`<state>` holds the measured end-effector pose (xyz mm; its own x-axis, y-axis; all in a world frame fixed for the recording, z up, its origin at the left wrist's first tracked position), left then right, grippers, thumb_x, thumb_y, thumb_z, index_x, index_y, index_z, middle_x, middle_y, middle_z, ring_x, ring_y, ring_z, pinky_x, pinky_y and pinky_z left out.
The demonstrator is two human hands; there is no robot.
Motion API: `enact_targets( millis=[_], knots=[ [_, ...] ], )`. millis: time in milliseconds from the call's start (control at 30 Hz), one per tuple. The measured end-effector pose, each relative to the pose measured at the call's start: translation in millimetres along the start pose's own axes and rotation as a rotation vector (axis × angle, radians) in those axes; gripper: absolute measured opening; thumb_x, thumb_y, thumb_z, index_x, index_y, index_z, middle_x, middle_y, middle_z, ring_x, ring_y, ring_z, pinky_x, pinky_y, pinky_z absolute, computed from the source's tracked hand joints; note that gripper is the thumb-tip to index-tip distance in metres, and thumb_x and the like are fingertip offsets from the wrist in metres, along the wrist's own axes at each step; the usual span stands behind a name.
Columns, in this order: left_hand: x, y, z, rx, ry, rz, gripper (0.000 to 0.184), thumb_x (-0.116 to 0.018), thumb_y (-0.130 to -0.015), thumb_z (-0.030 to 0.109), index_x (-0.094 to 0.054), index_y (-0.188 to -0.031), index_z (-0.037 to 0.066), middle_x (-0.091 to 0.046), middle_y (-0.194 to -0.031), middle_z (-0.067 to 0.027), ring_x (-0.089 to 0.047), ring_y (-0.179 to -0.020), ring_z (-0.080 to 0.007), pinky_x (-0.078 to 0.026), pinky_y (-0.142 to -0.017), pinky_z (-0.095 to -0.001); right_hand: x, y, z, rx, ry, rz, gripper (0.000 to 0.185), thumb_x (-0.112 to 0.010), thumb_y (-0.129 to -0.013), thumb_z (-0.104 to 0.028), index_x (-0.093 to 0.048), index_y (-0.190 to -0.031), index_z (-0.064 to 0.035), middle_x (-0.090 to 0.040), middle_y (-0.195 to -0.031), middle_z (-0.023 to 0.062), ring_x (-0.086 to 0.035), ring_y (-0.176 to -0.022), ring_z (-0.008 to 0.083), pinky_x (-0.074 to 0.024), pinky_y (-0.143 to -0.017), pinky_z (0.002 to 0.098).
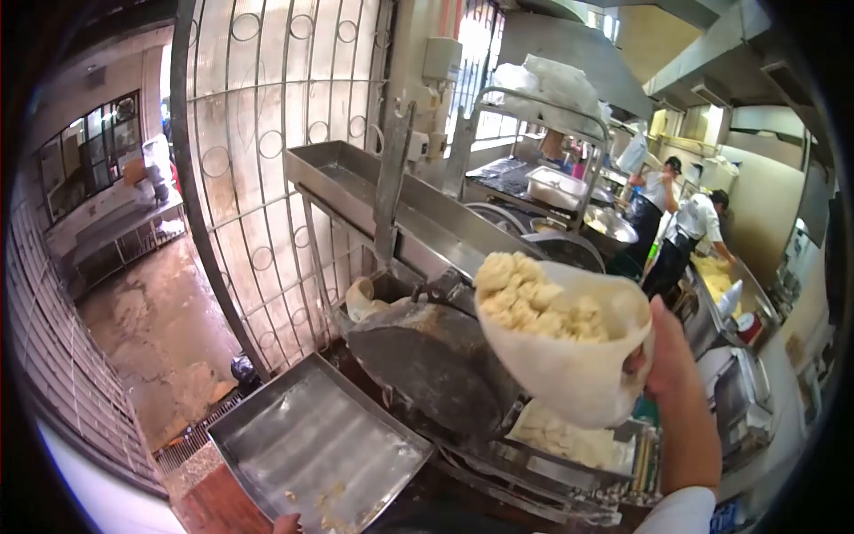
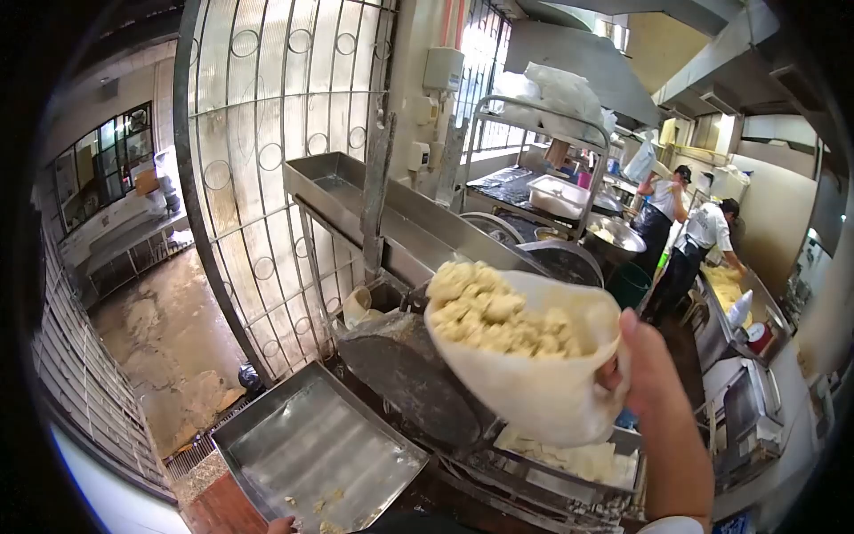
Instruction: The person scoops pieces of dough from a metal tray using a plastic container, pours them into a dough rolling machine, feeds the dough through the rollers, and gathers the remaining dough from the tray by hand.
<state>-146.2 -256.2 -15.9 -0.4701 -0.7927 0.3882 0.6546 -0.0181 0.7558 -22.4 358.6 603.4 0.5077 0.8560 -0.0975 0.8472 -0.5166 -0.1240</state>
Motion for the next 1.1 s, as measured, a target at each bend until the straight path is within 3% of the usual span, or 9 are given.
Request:
enact_targets(
  millis=[67, 167, 233, 300, 367, 433, 500, 1100],
  knots=[
    [-5.0, 10.8, 5.0, 0.028, 0.049, 0.047, 0.054, -0.057, -0.083, 0.056, -0.062, -0.098, 0.004, -0.059, -0.077, -0.0115, -0.054, -0.064, -0.0237, -0.044, -0.05, -0.0404, 15.8, -40.8, -21.1, -0.002, 0.126, 0.065, 0.053, -0.058, -0.085, -0.058, -0.057, -0.067, -0.0083, -0.051, -0.053, 0.0001, -0.045, -0.04, 0.0104, -0.0317, -0.038, 0.0224],
    [-23.7, 27.0, 10.4, 0.073, 0.118, 0.098, 0.052, -0.057, -0.083, 0.055, -0.062, -0.097, 0.004, -0.06, -0.077, -0.0115, -0.055, -0.064, -0.0238, -0.044, -0.051, -0.0404, 21.4, -107.1, -39.8, 0.216, 0.453, -0.014, 0.055, -0.06, -0.085, -0.057, -0.057, -0.063, -0.0066, -0.047, -0.052, -0.0011, -0.04, -0.04, 0.0088, -0.0302, -0.04, 0.0225],
    [-40.7, 39.2, 12.1, 0.11, 0.161, 0.121, 0.051, -0.056, -0.084, 0.054, -0.062, -0.096, 0.004, -0.06, -0.077, -0.0116, -0.055, -0.064, -0.0239, -0.044, -0.051, -0.0404, 19.6, -161.3, -39.1, 0.181, 0.749, -0.056, 0.057, -0.06, -0.083, -0.059, -0.059, -0.063, -0.0059, -0.049, -0.055, -0.0011, -0.044, -0.047, 0.0072, -0.0325, -0.043, 0.0216],
    [-57.7, 50.4, 12.8, 0.134, 0.2, 0.139, 0.05, -0.056, -0.084, 0.053, -0.062, -0.095, 0.004, -0.06, -0.077, -0.0116, -0.056, -0.064, -0.0241, -0.045, -0.051, -0.0405, -17.5, -212.4, -33.2, 0.303, 1.091, -0.017, 0.058, -0.063, -0.078, -0.06, -0.066, -0.069, -0.0035, -0.058, -0.056, 0.0061, -0.056, -0.049, 0.0175, -0.0404, -0.045, 0.0324],
    [-76.1, 61.2, 17.2, 0.154, 0.234, 0.154, 0.049, -0.056, -0.085, 0.052, -0.062, -0.094, 0.004, -0.06, -0.077, -0.0116, -0.056, -0.063, -0.0242, -0.045, -0.051, -0.0405, -64.5, -272.0, -14.9, 0.672, 1.495, -0.141, 0.065, -0.063, -0.074, -0.067, -0.068, -0.07, -0.0015, -0.064, -0.066, 0.0149, -0.062, -0.058, 0.0285, -0.0458, -0.054, 0.0404],
    [-92.8, 69.1, 24.9, 0.166, 0.251, 0.158, 0.048, -0.055, -0.085, 0.051, -0.062, -0.094, 0.004, -0.061, -0.077, -0.0116, -0.056, -0.063, -0.0243, -0.045, -0.051, -0.0405, -120.2, -296.1, -3.6, 0.848, 1.641, -0.297, 0.069, -0.062, -0.071, -0.071, -0.07, -0.076, -0.0023, -0.066, -0.074, 0.018, -0.064, -0.07, 0.0345, -0.0485, -0.062, 0.0432],
    [-104.6, 76.5, 29.5, 0.177, 0.261, 0.165, 0.047, -0.055, -0.086, 0.05, -0.062, -0.093, 0.004, -0.061, -0.076, -0.0117, -0.057, -0.063, -0.0244, -0.045, -0.051, -0.0406, -154.8, -304.9, 1.4, 0.797, 1.832, -0.386, 0.068, -0.065, -0.068, -0.069, -0.072, -0.084, -0.0035, -0.069, -0.082, 0.0132, -0.067, -0.083, 0.0285, -0.0524, -0.071, 0.0413],
    [-143.9, 93.1, 23.2, 0.172, 0.317, 0.2, 0.04, -0.052, -0.09, 0.043, -0.063, -0.086, 0.004, -0.063, -0.075, -0.0119, -0.06, -0.063, -0.0253, -0.047, -0.053, -0.0409, -149.6, -347.3, -18.9, 0.847, 1.943, -0.288, 0.058, -0.068, -0.07, -0.06, -0.072, -0.091, -0.0063, -0.07, -0.09, 0.0104, -0.068, -0.085, 0.0265, -0.0527, -0.074, 0.0394]
  ],
)
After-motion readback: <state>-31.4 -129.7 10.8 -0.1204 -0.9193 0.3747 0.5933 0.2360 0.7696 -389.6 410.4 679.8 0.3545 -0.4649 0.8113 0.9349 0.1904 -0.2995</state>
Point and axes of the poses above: each hand's wrist, its own y-axis away from the middle knuckle, its own x-axis out of the back of the hand, z = x × y, the point moved 2 cm from there along -y, towards the middle knuckle
